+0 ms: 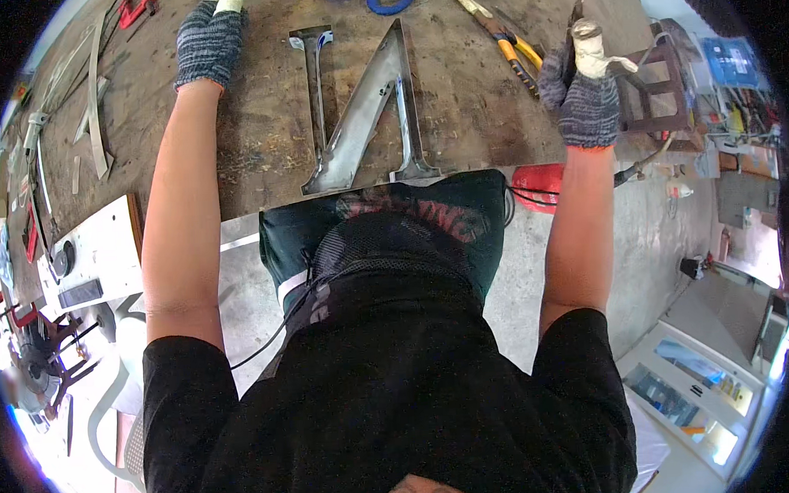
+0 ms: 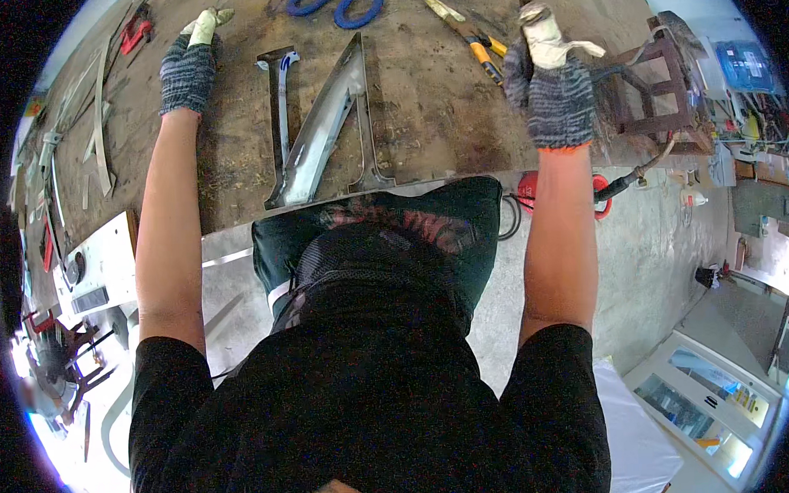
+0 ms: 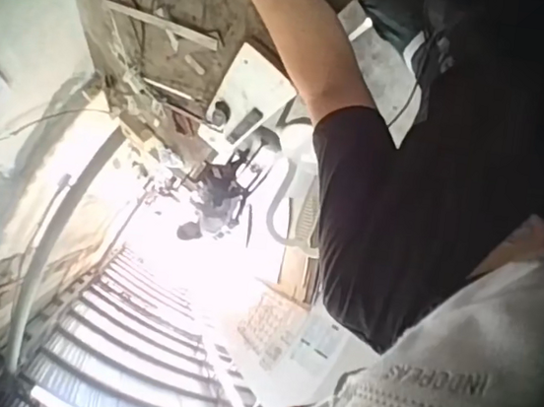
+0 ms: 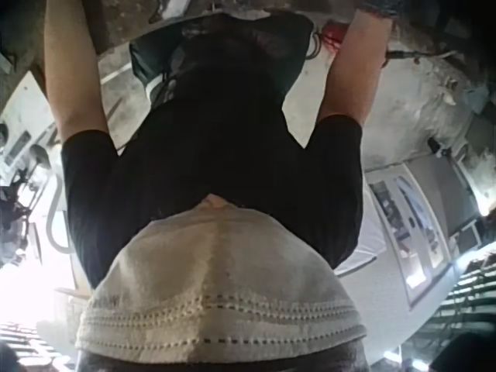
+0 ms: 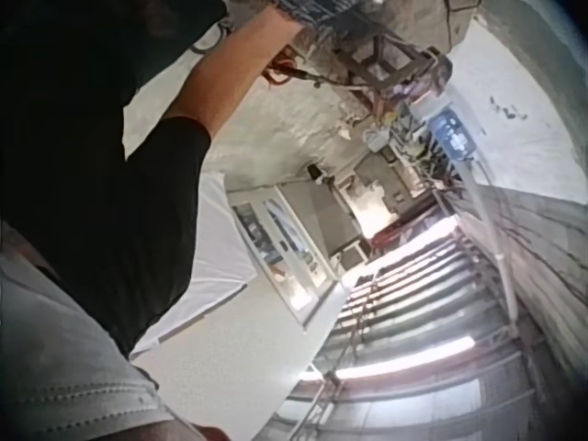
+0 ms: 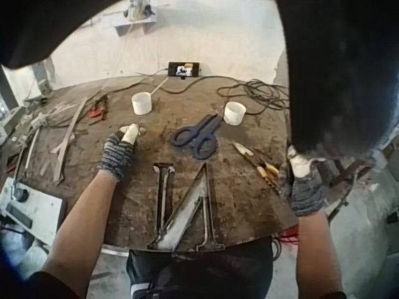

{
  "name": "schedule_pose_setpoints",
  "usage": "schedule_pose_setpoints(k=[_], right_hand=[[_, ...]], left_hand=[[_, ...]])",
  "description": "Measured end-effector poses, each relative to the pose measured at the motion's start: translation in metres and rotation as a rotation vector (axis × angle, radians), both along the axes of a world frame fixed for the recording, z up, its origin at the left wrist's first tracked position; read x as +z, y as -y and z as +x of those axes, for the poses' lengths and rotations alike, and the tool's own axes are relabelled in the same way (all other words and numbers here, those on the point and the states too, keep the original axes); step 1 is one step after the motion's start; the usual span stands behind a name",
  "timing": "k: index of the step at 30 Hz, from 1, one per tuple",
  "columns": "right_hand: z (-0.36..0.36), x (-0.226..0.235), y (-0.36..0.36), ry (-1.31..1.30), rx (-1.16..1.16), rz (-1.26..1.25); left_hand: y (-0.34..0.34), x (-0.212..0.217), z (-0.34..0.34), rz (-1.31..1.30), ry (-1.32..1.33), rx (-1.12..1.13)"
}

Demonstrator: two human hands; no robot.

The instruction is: Assembling and adjusting the components of a 3D sign letter 'N' at a workbench.

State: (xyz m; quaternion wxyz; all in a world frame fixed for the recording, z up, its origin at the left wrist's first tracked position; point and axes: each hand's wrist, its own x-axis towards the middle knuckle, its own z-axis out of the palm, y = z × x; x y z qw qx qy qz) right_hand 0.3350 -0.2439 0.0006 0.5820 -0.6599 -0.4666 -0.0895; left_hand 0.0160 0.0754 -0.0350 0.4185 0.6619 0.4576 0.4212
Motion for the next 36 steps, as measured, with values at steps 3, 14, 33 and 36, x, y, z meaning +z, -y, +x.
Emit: schedule_pose_setpoints(k=[3, 14, 33, 36], right_hand=[[-0.061, 0.033, 0.004, -0.853, 0.048, -0.213], [-0.095, 0.014, 0.008, -0.679, 0.116, -0.293], [-0.127, -0.017, 0.048, -1.485, 1.414, 0.32], [-0.137, -0.013, 0.043, -1.425, 1.488, 0.435]], left_hand=[[0.003, 0.002, -0.012, 0.124, -0.018, -0.084], [0.012, 0.004, -0.008, 0.187, -0.163, -0.193], [0.063, 0.05, -0.013, 0.491, -0.531, -0.981], [0.06, 0.052, -0.019, 0.621, -0.52, -0.979]])
